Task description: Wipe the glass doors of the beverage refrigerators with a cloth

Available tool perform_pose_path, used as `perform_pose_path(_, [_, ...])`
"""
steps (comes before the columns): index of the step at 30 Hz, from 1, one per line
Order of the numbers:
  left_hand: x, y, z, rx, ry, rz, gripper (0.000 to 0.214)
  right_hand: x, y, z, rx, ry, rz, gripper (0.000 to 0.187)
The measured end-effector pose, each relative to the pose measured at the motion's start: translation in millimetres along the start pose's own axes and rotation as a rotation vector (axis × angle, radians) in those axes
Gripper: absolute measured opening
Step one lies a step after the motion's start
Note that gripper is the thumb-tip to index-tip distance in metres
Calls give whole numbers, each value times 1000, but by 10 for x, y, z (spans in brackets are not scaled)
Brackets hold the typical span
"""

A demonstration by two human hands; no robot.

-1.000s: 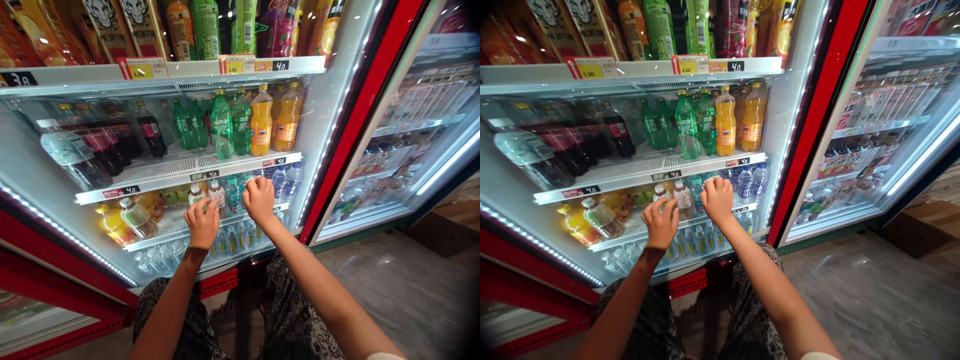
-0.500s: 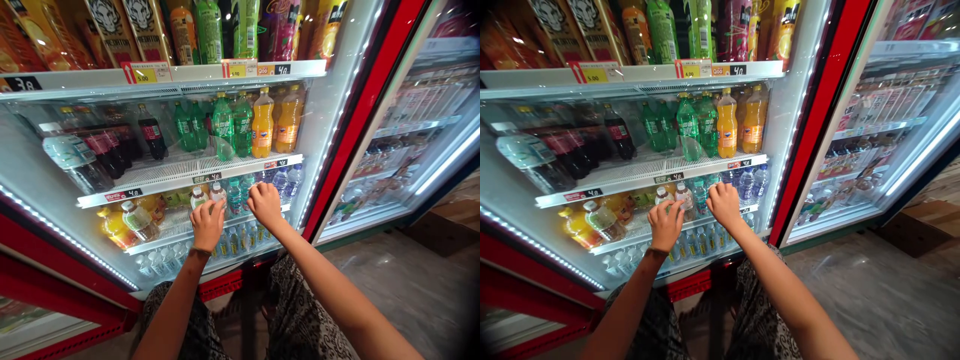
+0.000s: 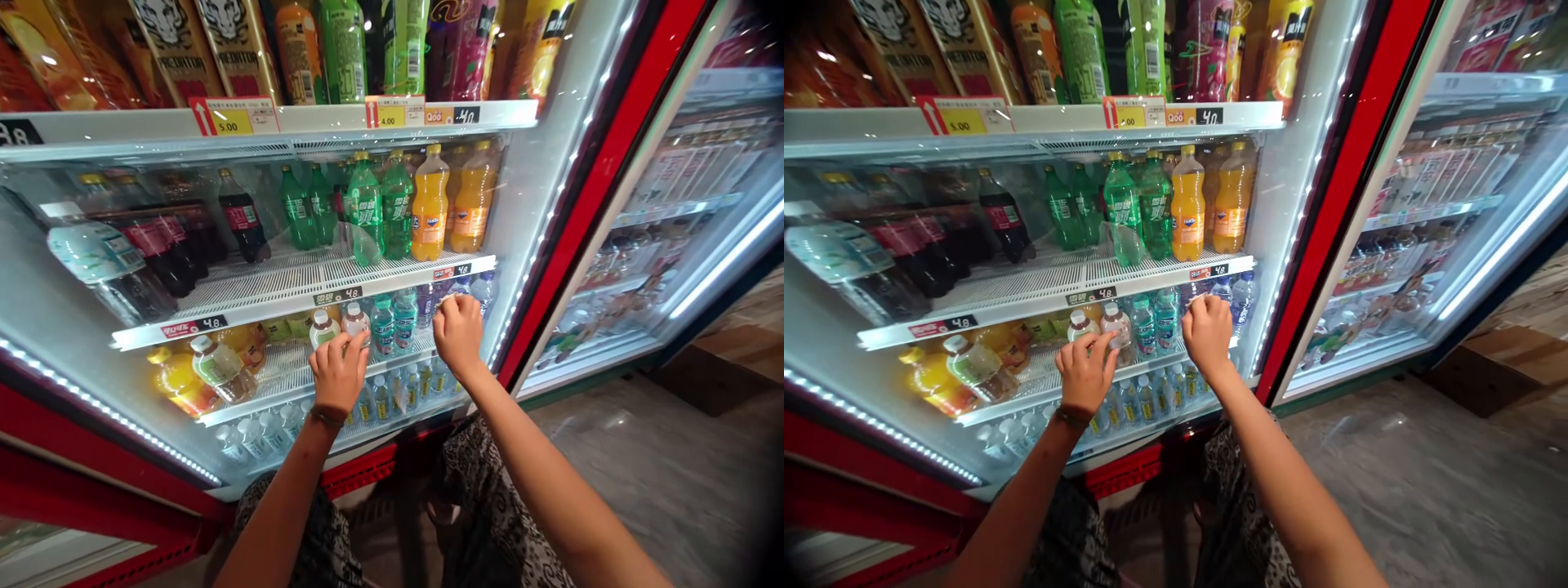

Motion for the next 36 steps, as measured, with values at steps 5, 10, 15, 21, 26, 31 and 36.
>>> perform_pose_path(5, [48,-14,-9,-29,1,5,26,62,-53,-236,7,39,-26,18])
perform_pose_path(10, [148,-39,-56,-91,-60,-76,29,359,-255,-897,-347,12,-213,14])
perform_pose_path(15, [122,-80,-35,-123,-62,-73,30,172,-117,-114,-193,44,-124,18])
perform_pose_path(21, [52,-22,106,-41,-32,-51,34,-276,80,1521,363,164,224,26])
perform_pose_path(26, [-6,203,427,85,-43,28,46,-316,-153,1587,536,199,524,25])
perform_pose_path(31, [57,352,722,70,-69,99,55,125,-172,516,-94,187,97,23])
perform_pose_path(36, [211,368,890,-4,-194,54,62,32,-141,787,-190,176,-9,41])
Point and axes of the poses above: each hand's wrist, its own y-axis towards the middle knuckle, its own x-axis out of the palm, z = x × y, the point moved 10 cm from there along y, towards the middle knuckle, and after that the axes turned 9 degrees about y, right-handed, at the moved point
